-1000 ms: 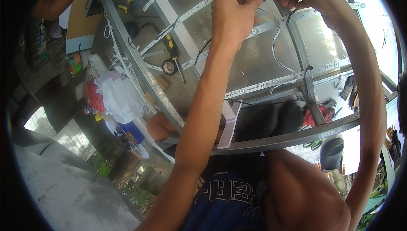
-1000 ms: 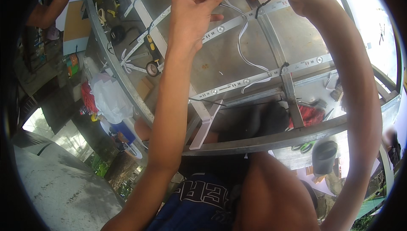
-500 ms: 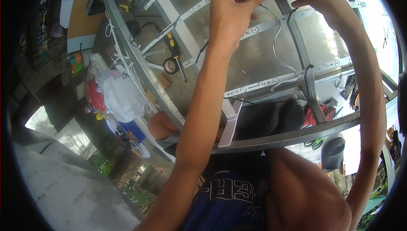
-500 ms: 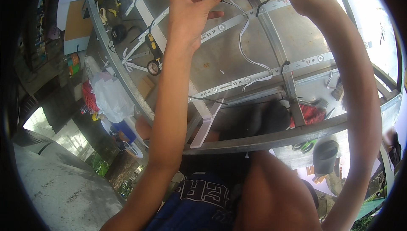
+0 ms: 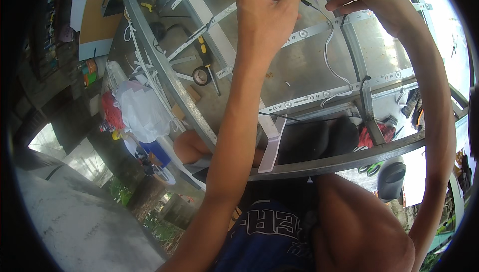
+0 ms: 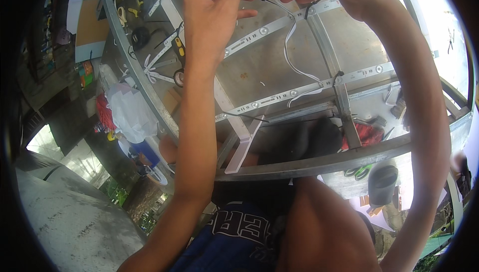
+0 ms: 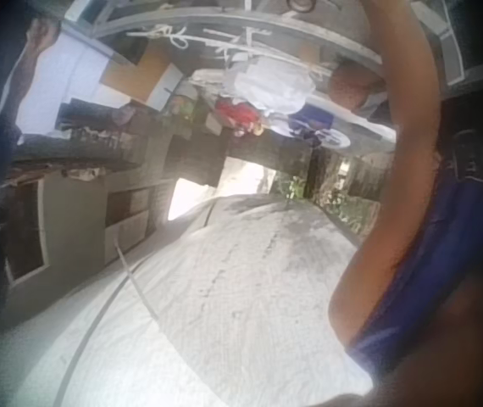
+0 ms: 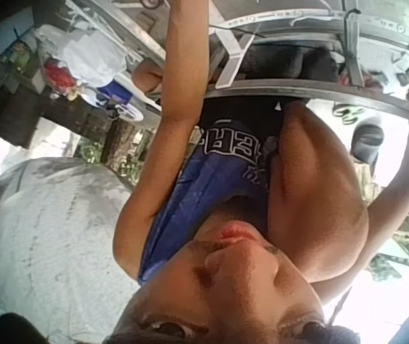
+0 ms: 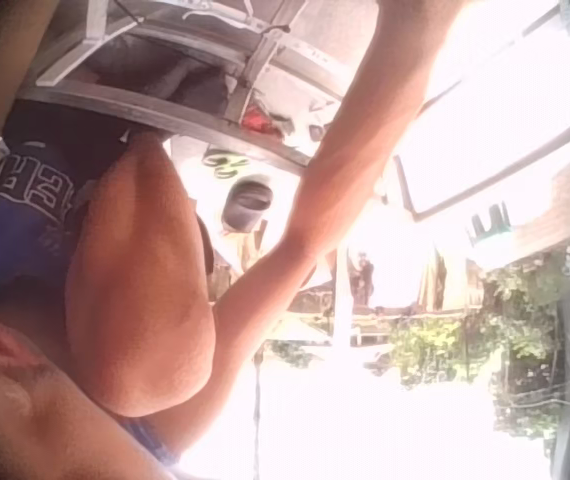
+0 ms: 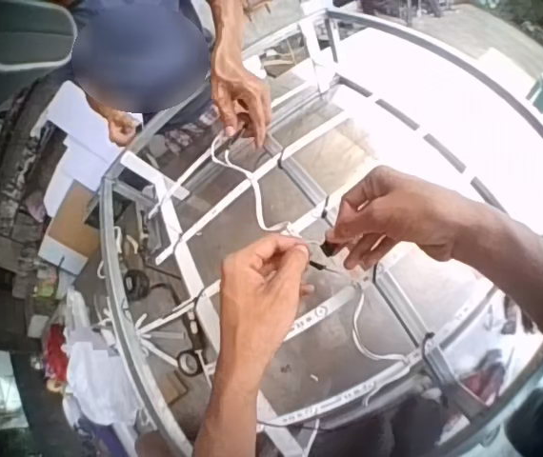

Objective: Install and secure wiring strips onto a large metal frame using electrical tape.

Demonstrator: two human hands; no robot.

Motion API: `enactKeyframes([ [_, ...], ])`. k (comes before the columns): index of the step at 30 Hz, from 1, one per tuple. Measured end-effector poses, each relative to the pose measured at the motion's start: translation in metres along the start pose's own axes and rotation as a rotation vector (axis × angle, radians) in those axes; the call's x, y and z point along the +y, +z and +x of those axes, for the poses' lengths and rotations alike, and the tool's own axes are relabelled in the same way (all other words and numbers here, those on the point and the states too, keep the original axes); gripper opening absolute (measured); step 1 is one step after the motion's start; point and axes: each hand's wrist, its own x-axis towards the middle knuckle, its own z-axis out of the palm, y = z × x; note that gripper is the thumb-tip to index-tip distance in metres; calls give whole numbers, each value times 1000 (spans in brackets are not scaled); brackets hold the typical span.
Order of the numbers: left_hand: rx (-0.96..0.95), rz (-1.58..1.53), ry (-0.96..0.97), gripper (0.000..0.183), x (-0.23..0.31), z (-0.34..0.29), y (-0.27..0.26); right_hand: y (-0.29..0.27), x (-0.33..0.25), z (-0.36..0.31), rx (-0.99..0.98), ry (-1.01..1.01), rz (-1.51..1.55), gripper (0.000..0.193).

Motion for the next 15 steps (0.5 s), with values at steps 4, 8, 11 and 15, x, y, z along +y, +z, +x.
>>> enactKeyframes([
  [4,5,262,320,28,-10,-4,8,-3,6,2,-9,-56,-11,15],
  [8,123,405,548,25,-7,-10,17,-3,8,2,-30,-75,-27,15],
  [11,84,614,489,12,10,-14,22,-1,6,-1,-69,-91,-9,19],
  [15,94,515,366,10,2,-11,22,0,2,-2,-109,-49,-35,26],
])
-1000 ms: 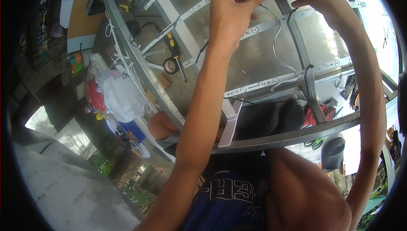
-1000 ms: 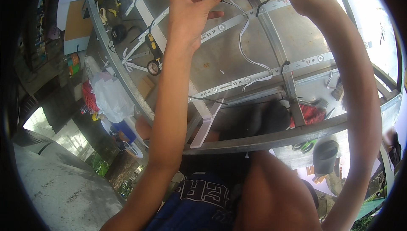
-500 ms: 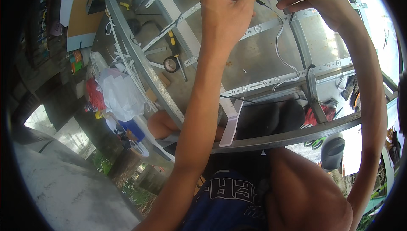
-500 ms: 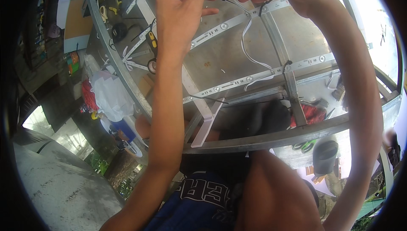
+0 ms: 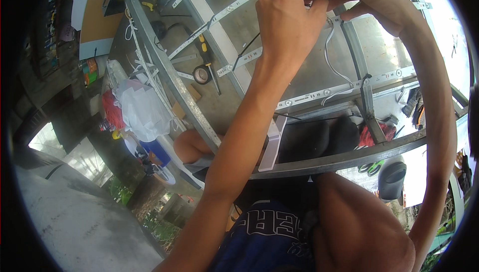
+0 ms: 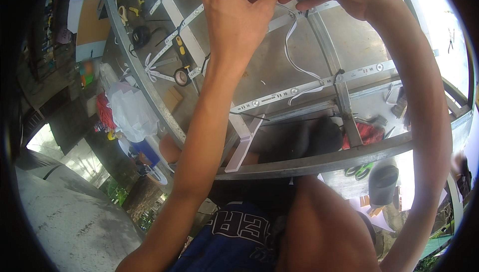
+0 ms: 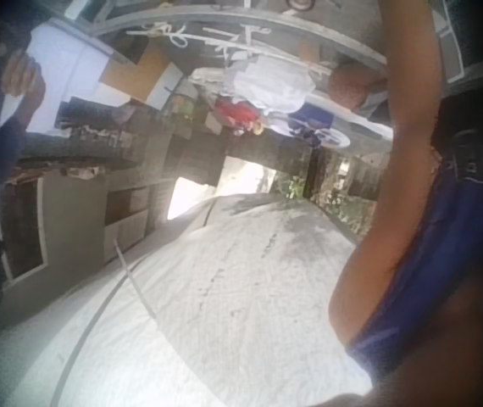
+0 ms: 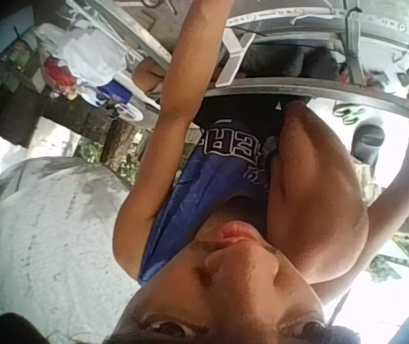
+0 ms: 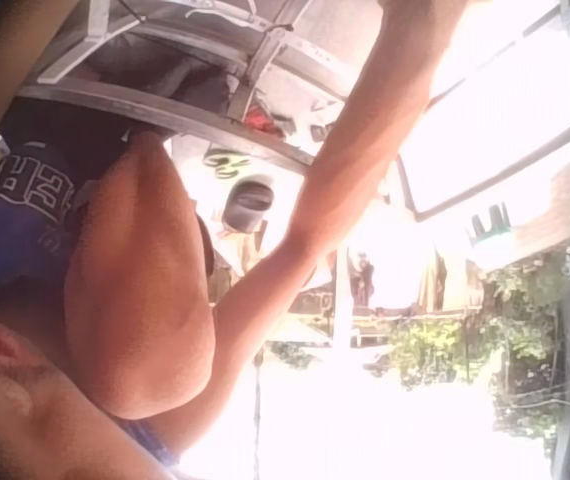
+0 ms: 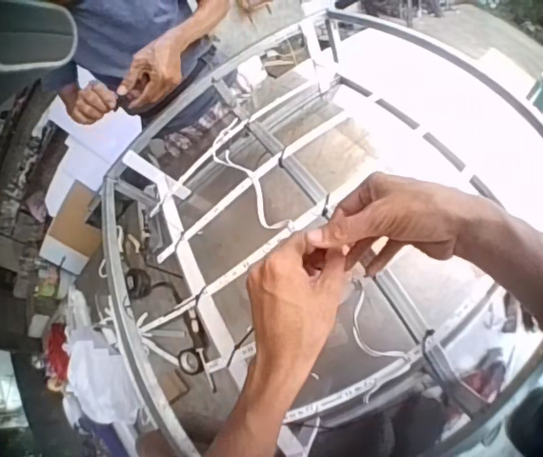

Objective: Install and secure wiring strips onto a large metal frame using electrical tape.

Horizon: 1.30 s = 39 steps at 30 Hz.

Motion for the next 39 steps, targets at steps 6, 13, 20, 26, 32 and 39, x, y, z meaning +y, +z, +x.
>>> enactKeyframes([
  [6,23,-415,-336,24,-9,-2,-6,-2,12,6,-88,70,297,32],
  [13,20,-366,-344,24,-13,-6,-9,-1,37,27,-52,106,432,26],
  [20,-18,-334,-366,22,-13,-5,-11,6,35,29,66,128,457,27],
  [26,87,-46,-151,22,-15,-8,-6,10,37,30,132,50,349,26],
  [32,130,-22,-76,20,-22,-8,-2,12,29,24,168,-8,260,19],
  [39,183,34,10,19,-18,-8,0,19,13,12,220,-41,105,19],
])
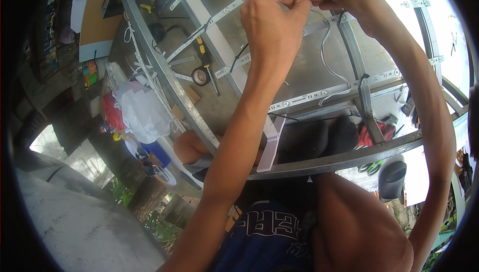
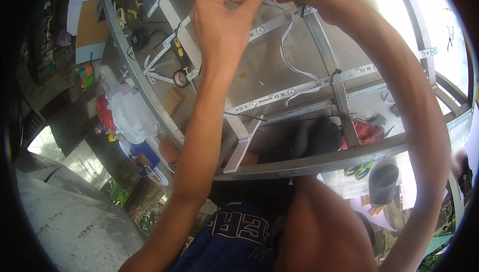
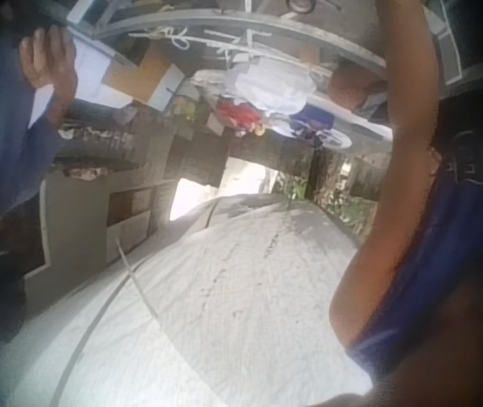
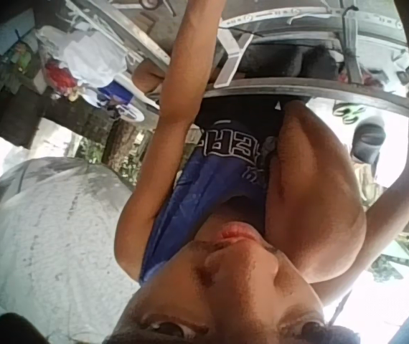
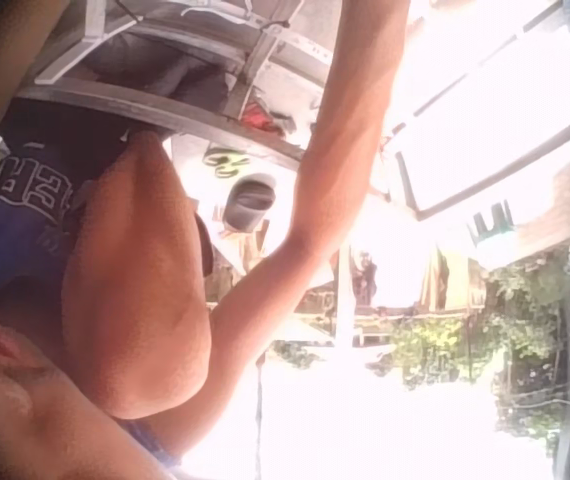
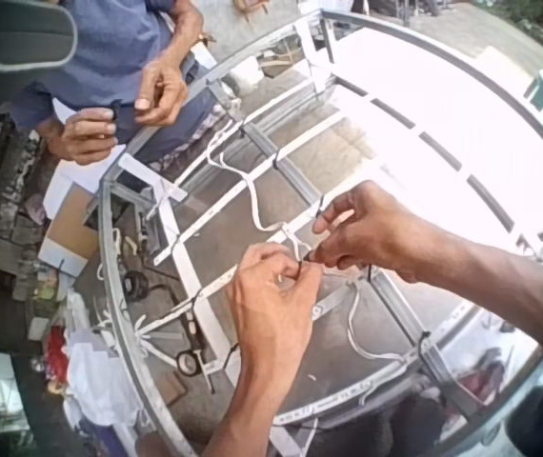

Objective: Install and secure wiring strips onto a large metal frame using electrical tape.

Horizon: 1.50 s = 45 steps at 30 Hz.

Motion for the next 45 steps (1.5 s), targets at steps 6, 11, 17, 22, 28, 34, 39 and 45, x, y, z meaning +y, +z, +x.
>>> enactKeyframes([
  [6,-46,-49,-143,21,7,-2,0,8,-7,-5,53,-73,-134,25],
  [11,-47,5,-136,21,15,-4,-2,-4,-4,0,71,-136,-345,27],
  [17,-48,-64,105,15,1,7,-1,4,-13,-7,137,-211,-484,31],
  [22,-167,-246,-28,13,13,5,0,2,4,0,185,-382,-571,32],
  [28,-114,-110,86,16,-7,3,6,4,-15,-13,136,-376,-528,32],
  [34,-82,-141,23,15,-4,3,7,4,-19,-14,137,-63,-158,27],
  [39,-54,-111,38,16,-3,4,2,-2,-12,-15,65,-139,-152,26],
  [45,-62,-113,73,18,9,4,2,-4,-8,-6,75,-115,-208,28],
])
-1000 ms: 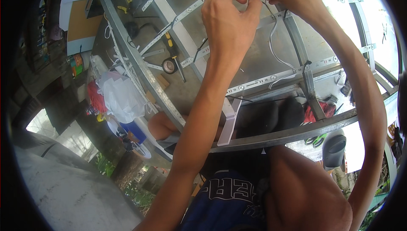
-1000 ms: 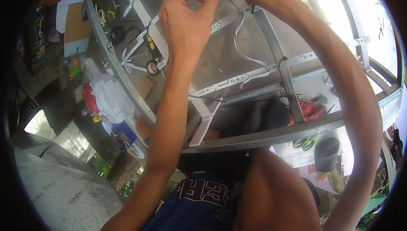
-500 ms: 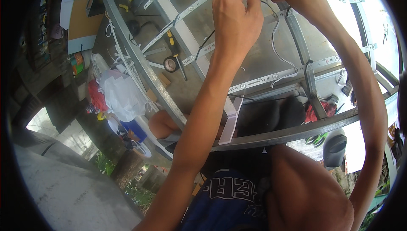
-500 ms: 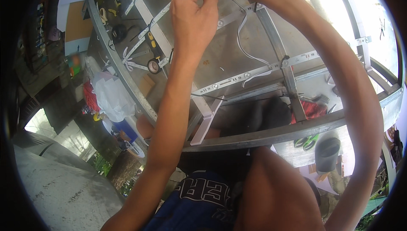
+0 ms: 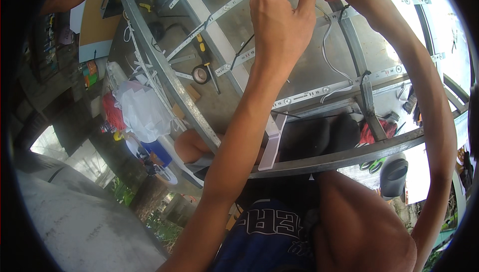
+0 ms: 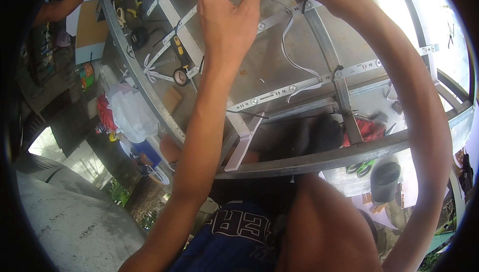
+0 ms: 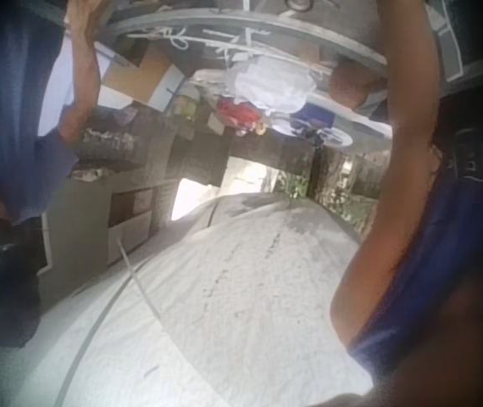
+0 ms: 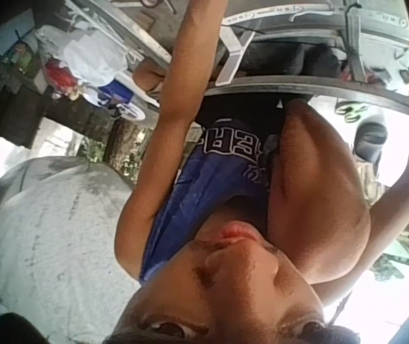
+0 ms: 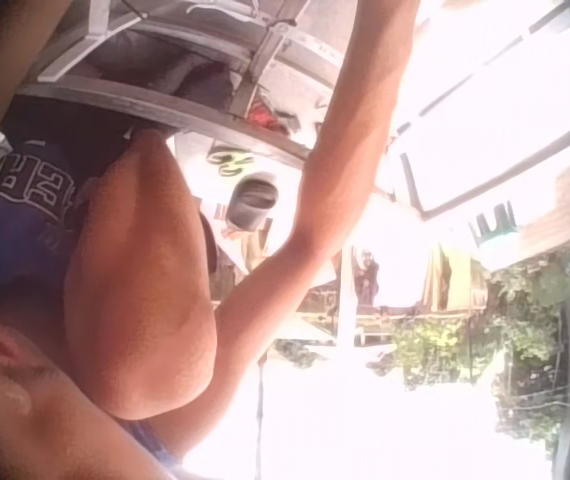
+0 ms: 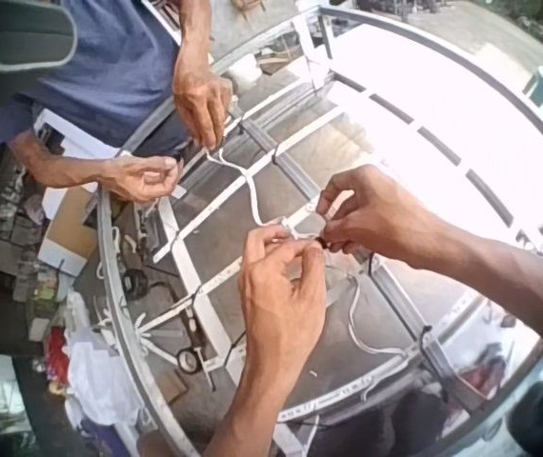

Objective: Install and secure wiring strips onto a large metal frame using electrical tape.

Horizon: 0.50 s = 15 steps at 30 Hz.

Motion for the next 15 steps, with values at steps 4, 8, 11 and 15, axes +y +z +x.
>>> enactKeyframes([
  [4,-47,31,-13,20,1,0,0,1,-1,-1,31,-17,5,31],
  [8,-68,54,-51,20,-3,3,5,5,1,-9,56,-156,-88,36],
  [11,-101,74,-41,20,-9,6,6,7,-5,-6,76,-139,-132,37],
  [15,-105,-8,-127,19,-8,6,7,0,6,0,-17,-121,10,36],
])
